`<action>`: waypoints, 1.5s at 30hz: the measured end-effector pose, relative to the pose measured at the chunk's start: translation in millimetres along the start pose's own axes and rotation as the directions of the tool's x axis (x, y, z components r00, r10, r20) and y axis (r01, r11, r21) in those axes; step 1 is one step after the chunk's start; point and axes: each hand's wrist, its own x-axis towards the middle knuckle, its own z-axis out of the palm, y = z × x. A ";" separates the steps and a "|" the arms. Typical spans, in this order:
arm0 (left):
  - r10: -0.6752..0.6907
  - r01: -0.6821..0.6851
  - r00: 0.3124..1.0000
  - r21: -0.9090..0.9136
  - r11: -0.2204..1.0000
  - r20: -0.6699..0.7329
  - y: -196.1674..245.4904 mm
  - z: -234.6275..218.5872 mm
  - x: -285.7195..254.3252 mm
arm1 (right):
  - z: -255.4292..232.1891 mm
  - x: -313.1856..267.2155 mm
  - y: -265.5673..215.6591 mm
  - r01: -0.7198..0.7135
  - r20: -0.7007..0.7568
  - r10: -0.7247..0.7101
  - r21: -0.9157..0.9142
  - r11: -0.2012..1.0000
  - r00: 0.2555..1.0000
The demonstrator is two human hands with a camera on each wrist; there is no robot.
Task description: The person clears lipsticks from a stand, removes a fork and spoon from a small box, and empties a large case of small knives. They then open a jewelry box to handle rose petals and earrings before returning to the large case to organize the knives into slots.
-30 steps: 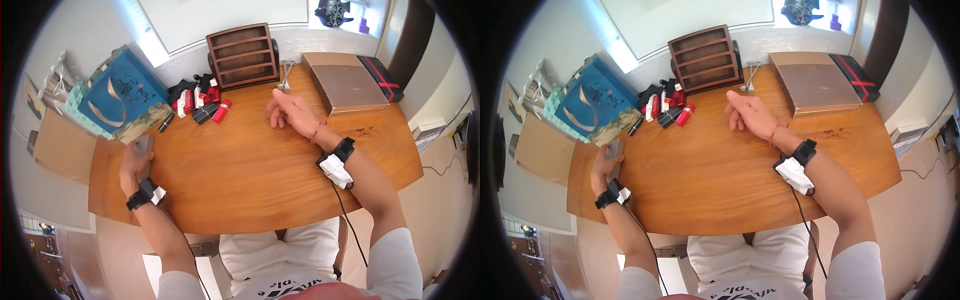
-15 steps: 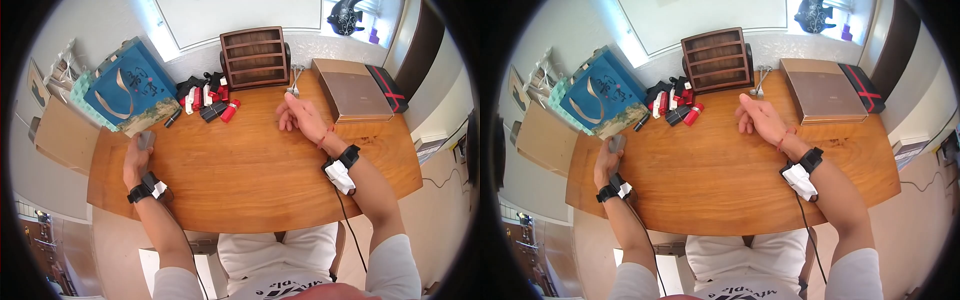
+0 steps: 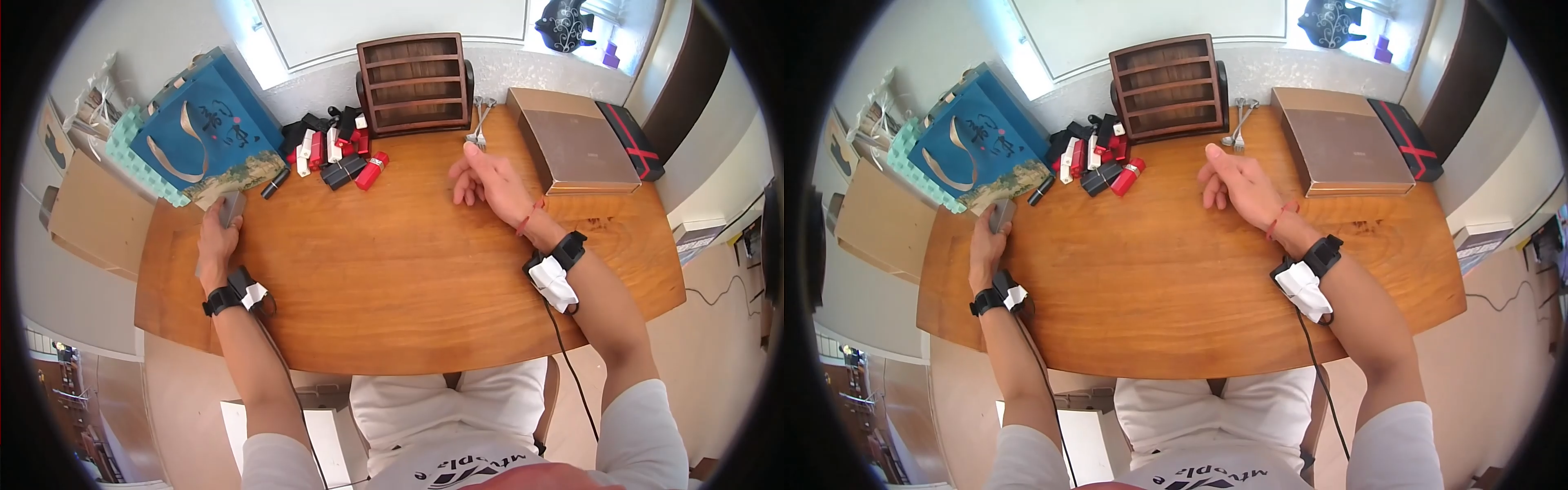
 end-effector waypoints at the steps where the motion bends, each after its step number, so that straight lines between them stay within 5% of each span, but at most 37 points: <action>1: 0.000 0.000 1.000 0.000 1.000 0.005 -1.2 1.1 2.0 | -0.3 0.2 1.1 -0.004 -0.002 0.004 0.000 1.000 1.000; 6: -0.018 0.018 1.000 0.183 0.983 0.002 -8.2 5.0 10.8 | 0.8 1.6 2.2 -0.019 0.001 0.019 0.038 0.999 1.000; 21: -0.055 0.054 0.999 0.261 0.964 -0.003 -1.5 3.4 11.8 | 3.4 1.0 -3.1 0.025 -0.014 -0.026 -0.041 0.999 1.000; 29: -0.123 0.113 0.992 0.386 0.916 0.001 -24.8 8.9 27.7 | 1.3 1.6 2.0 0.040 -0.012 -0.041 -0.081 0.996 0.999; 31: -0.033 0.027 0.999 0.312 0.950 0.014 -54.6 18.1 46.5 | -1.1 3.8 3.6 0.033 -0.011 -0.034 -0.098 0.995 0.999; 34: -0.065 0.043 0.996 0.330 0.943 0.056 -35.7 14.2 37.2 | -1.6 6.3 5.5 0.045 -0.003 -0.045 -0.084 0.995 0.999; 36: -0.101 0.106 0.994 0.444 0.890 -0.037 -14.3 7.6 23.4 | 0.3 5.3 7.2 0.049 0.002 -0.049 -0.066 0.997 0.999; 43: 0.062 0.053 0.972 0.466 0.883 -0.229 6.4 5.6 29.5 | 5.0 2.3 5.2 0.119 -0.028 -0.130 -0.249 0.961 0.991; 45: 0.212 -0.040 0.929 0.486 0.873 -0.304 23.7 -1.1 24.6 | -2.0 -1.5 -13.5 0.352 0.012 -0.461 -0.661 0.663 0.888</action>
